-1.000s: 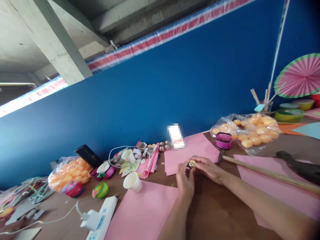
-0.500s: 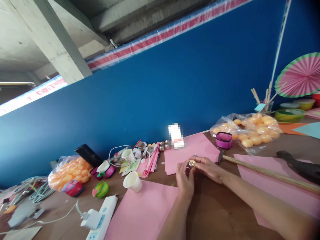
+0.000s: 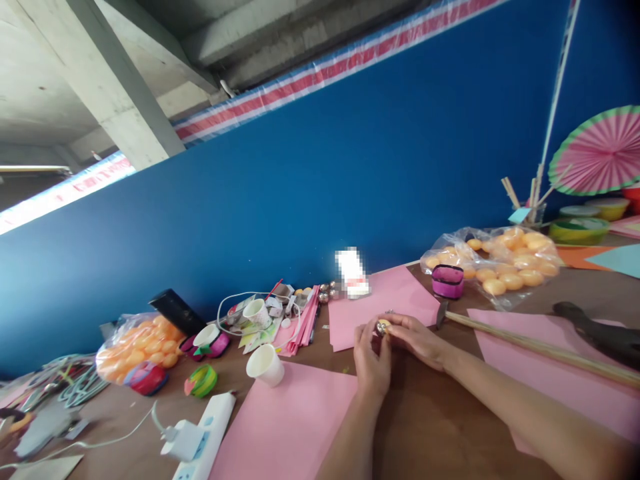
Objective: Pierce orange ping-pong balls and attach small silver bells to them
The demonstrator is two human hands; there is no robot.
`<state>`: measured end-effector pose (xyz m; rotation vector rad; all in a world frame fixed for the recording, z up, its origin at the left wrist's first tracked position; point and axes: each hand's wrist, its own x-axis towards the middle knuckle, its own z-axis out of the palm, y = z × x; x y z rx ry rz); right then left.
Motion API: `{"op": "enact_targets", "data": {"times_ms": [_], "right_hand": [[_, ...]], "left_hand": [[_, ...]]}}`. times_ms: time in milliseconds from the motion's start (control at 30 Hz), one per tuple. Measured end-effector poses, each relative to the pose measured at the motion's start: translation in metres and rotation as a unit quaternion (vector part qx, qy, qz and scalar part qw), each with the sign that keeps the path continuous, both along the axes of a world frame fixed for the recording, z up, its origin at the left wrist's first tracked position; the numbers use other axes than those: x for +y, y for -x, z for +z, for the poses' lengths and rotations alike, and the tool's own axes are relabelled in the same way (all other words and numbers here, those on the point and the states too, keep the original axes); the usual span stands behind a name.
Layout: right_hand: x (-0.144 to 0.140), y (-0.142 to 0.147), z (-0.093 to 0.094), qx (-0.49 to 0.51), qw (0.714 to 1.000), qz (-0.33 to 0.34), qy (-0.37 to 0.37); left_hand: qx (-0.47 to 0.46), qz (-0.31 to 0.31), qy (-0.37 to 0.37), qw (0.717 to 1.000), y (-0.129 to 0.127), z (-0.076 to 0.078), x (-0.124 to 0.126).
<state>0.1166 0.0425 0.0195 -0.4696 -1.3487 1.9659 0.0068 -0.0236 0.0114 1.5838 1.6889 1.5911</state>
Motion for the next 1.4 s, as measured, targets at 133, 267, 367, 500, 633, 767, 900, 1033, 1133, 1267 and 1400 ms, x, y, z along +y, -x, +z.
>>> {"op": "enact_targets", "data": {"times_ms": [133,267,367,500,633,767,900,1033,1133,1267,1400], "right_hand": [[0.002,0.003,-0.007,0.007,1.000,-0.023,0.020],[0.004,0.003,-0.009,-0.009,0.999,-0.038,-0.035],[0.004,0.003,-0.007,-0.033,0.993,-0.057,-0.094],[0.005,0.004,-0.007,-0.044,0.988,-0.065,-0.133],[0.007,0.003,-0.009,-0.039,0.987,-0.058,-0.143],[0.007,0.003,-0.010,-0.046,0.984,-0.069,-0.156],[0.006,0.004,-0.009,-0.060,0.978,-0.098,-0.176],[0.006,0.005,-0.008,-0.064,0.975,-0.101,-0.186],[0.005,0.006,-0.009,-0.061,0.975,-0.092,-0.191],[0.005,0.005,-0.010,-0.058,0.973,-0.091,-0.205],[0.006,0.005,-0.010,-0.065,0.973,-0.091,-0.202]], "left_hand": [[-0.048,0.032,0.008,0.998,0.001,-0.003,0.003],[-0.089,0.039,-0.004,0.995,0.001,0.001,0.002],[-0.094,0.037,-0.013,0.995,0.002,0.004,0.001],[-0.131,0.019,-0.011,0.991,0.006,0.000,0.004],[-0.201,-0.021,-0.016,0.979,0.010,-0.007,0.007],[-0.224,-0.033,-0.016,0.974,0.008,-0.007,0.006],[-0.300,-0.052,0.000,0.953,0.005,-0.004,0.005],[-0.400,-0.105,0.021,0.910,0.005,-0.002,0.005],[-0.408,-0.123,0.024,0.905,0.006,-0.002,0.005],[-0.402,-0.108,0.027,0.909,0.006,-0.004,0.007],[-0.399,-0.088,0.033,0.912,0.004,-0.003,0.007]]}}
